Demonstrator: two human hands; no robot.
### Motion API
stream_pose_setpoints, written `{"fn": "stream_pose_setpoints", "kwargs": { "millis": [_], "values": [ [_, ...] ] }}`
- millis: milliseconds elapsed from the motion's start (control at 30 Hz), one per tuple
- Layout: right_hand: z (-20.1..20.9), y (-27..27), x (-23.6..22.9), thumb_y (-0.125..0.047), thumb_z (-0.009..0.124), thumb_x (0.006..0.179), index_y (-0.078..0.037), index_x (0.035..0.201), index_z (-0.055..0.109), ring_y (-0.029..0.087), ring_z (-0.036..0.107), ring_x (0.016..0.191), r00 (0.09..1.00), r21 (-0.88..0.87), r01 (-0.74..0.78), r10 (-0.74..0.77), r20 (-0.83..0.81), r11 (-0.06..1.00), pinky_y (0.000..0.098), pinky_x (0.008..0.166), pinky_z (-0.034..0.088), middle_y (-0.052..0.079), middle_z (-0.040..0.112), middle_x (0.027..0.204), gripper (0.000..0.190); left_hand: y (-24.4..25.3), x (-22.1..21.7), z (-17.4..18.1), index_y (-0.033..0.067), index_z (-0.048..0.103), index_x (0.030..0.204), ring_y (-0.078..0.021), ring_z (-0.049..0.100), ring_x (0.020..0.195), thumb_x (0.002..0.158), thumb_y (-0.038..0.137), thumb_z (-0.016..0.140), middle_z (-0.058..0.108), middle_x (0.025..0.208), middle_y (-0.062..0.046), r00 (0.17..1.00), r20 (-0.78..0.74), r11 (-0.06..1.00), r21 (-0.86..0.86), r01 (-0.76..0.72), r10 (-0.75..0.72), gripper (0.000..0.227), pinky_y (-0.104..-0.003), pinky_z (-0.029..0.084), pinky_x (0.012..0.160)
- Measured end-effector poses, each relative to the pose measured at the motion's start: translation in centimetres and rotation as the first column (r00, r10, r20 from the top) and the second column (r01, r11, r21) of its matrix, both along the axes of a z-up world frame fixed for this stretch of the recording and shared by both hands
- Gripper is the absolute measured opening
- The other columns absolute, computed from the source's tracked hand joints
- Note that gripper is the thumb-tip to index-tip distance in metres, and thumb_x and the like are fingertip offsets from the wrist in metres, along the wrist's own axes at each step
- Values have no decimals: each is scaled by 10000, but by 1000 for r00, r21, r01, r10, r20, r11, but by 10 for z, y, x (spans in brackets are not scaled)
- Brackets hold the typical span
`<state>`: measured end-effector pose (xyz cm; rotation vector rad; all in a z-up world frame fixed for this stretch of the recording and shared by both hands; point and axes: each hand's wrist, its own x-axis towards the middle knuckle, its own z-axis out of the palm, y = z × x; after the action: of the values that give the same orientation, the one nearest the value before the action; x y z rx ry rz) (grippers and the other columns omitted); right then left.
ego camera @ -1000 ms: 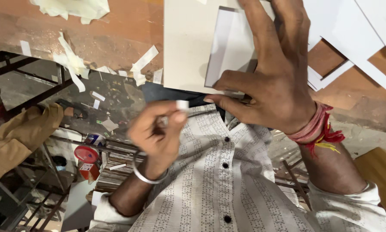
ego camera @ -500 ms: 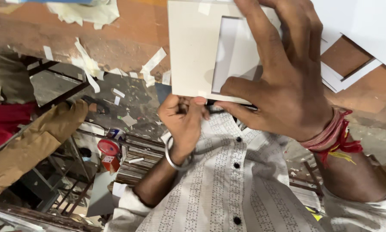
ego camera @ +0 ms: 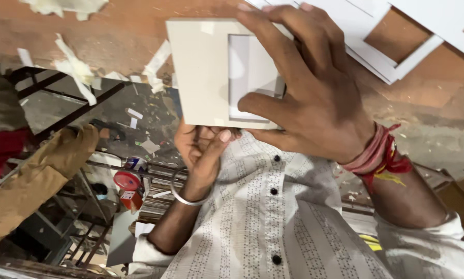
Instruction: The person assembles small white paper frames by applying adhesive tape to the edges of rectangular paper pieces and pressing them together. The person repeatedly picks up paper pieces, applies tape, and joins them to form frame-like structures, stacking completed units on the table.
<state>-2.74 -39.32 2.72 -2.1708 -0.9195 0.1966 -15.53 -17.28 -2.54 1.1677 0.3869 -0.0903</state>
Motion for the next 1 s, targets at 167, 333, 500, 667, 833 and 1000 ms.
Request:
{"fn": "stream_pose_setpoints", "kwargs": {
  "millis": [167,333,500,667,833,1000],
  "values": [
    [1,-2,4,-456,1022,720,-166,1041,813,405,308,1491,999,115,-10,15,-41,993,625,1219,291,178,323,1631,481,17,9,26,-41,761,926,-124,578,591,848,192,868,684,726,-87,989,-53,785,602,144,-140,268,-223,432,569],
    [14,-4,3,-444,999,594,-214,915,785,405,332,1454,957,292,-36,117,-267,956,618,1211,311,182,333,1565,449,16,36,43,-39,725,1006,-159,615,770,856,260,850,673,879,-100,926,234,703,709,46,-296,357,-250,472,698],
    [15,-7,-10,-414,958,562,-224,896,777,389,361,1443,868,502,-21,265,-420,865,594,1204,342,185,345,1561,425,15,53,29,-37,641,1181,-171,614,955,913,295,808,640,1062,-117,953,211,761,648,30,-217,458,-284,504,837],
    [35,-15,-1,-400,1011,642,-171,979,795,414,324,1449,966,244,125,-62,-252,962,613,1230,336,228,316,1591,460,-1,46,32,-35,556,1355,-183,614,1140,970,330,766,608,1245,-133,966,256,933,356,-57,-39,570,-318,535,976],
    [28,4,-1,-617,964,611,-244,1355,586,441,292,1440,955,64,263,-269,128,963,608,1206,309,217,194,1623,914,-28,66,62,-28,414,1524,-194,562,1337,1049,276,736,512,1464,-148,956,291,907,412,-88,-39,649,-351,524,1130],
    [8,-14,-21,-457,1016,798,-241,1507,446,397,325,1514,935,247,353,-353,-43,903,496,1214,487,168,215,1613,935,6,127,42,18,279,1540,-82,538,872,1004,277,770,631,1366,-114,950,285,755,649,-94,-127,772,-230,461,761]
  ]
}}
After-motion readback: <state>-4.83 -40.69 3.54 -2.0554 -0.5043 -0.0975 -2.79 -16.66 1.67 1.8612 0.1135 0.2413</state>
